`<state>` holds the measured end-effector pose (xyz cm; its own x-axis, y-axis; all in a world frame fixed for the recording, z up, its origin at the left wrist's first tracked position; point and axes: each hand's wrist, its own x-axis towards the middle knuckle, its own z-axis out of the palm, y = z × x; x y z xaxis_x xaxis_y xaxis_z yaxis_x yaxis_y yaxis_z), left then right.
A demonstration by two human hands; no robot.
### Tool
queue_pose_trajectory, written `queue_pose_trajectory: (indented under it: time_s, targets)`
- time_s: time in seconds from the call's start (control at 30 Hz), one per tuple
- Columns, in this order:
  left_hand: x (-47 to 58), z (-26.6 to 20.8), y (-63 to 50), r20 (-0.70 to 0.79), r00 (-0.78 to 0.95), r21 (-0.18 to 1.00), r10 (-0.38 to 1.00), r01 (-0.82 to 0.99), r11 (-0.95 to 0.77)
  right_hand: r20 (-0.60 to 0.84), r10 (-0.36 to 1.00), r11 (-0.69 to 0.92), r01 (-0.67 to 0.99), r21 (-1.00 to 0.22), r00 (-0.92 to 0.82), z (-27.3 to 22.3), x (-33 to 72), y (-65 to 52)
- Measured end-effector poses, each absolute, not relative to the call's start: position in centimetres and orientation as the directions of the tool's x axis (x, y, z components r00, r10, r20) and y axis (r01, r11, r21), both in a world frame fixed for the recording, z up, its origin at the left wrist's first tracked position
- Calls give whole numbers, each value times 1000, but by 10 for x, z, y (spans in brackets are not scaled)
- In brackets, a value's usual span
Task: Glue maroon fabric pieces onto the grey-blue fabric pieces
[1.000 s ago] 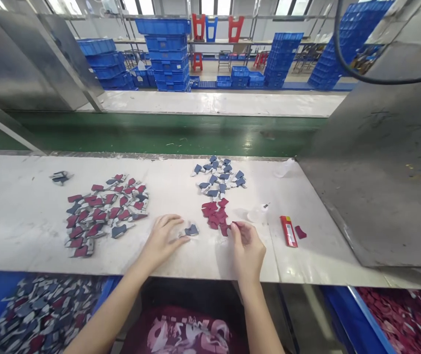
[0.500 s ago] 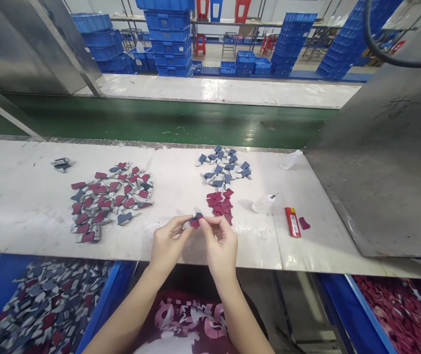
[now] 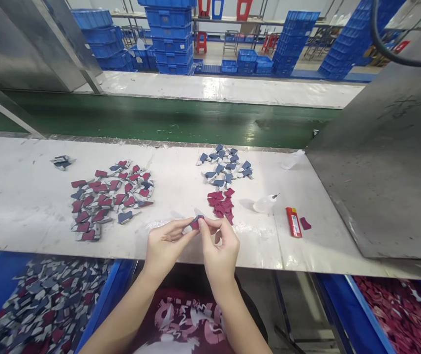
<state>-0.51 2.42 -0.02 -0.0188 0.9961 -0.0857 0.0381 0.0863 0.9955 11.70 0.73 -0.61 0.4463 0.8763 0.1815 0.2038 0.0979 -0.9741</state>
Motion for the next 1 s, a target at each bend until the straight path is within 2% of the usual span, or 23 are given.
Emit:
queue_pose_trajectory:
  time_s: [0.07, 0.17, 0.4, 0.5, 0.6, 0.67, 0.73, 0.83, 0.93, 1.0]
  targets:
    - [-5, 2, 24, -154, 25, 987, 988, -51, 155, 263, 855, 145, 282, -948, 448, -7, 116, 6]
    - [-6, 4, 25, -174, 60, 973, 983, -141, 181, 382, 821, 221, 380, -898, 424, -9, 115, 4]
    - [-2, 10, 26, -168, -16, 959, 986, -235, 159, 601, 738, 350, 588, -729, 306, -8, 117, 5]
    - [-2, 14, 26, -150, -30, 959, 988, -247, 138, 556, 773, 352, 524, -775, 304, -7, 122, 6]
    - [-2, 18, 24, -110, -31, 965, 993, -242, 100, 350, 878, 255, 300, -919, 325, -2, 132, 9]
    - [-3, 19, 24, -86, -24, 971, 996, -225, 78, 196, 951, 162, 153, -975, 241, 1, 139, 13]
    - [-4, 19, 22, -53, -9, 981, 999, -185, 50, 109, 989, 101, 75, -992, 102, 5, 144, 16]
    - [-5, 15, 20, 50, 8, 996, 999, -69, -49, 118, 992, 115, 82, -990, 36, 6, 145, 17]
    - [-4, 12, 18, 258, -17, 962, 966, 95, -255, 221, 966, 191, 211, -959, 131, 6, 137, 15]
    - [-3, 11, 18, 341, -33, 930, 939, 160, -332, 288, 943, 233, 287, -929, 166, 5, 133, 14]
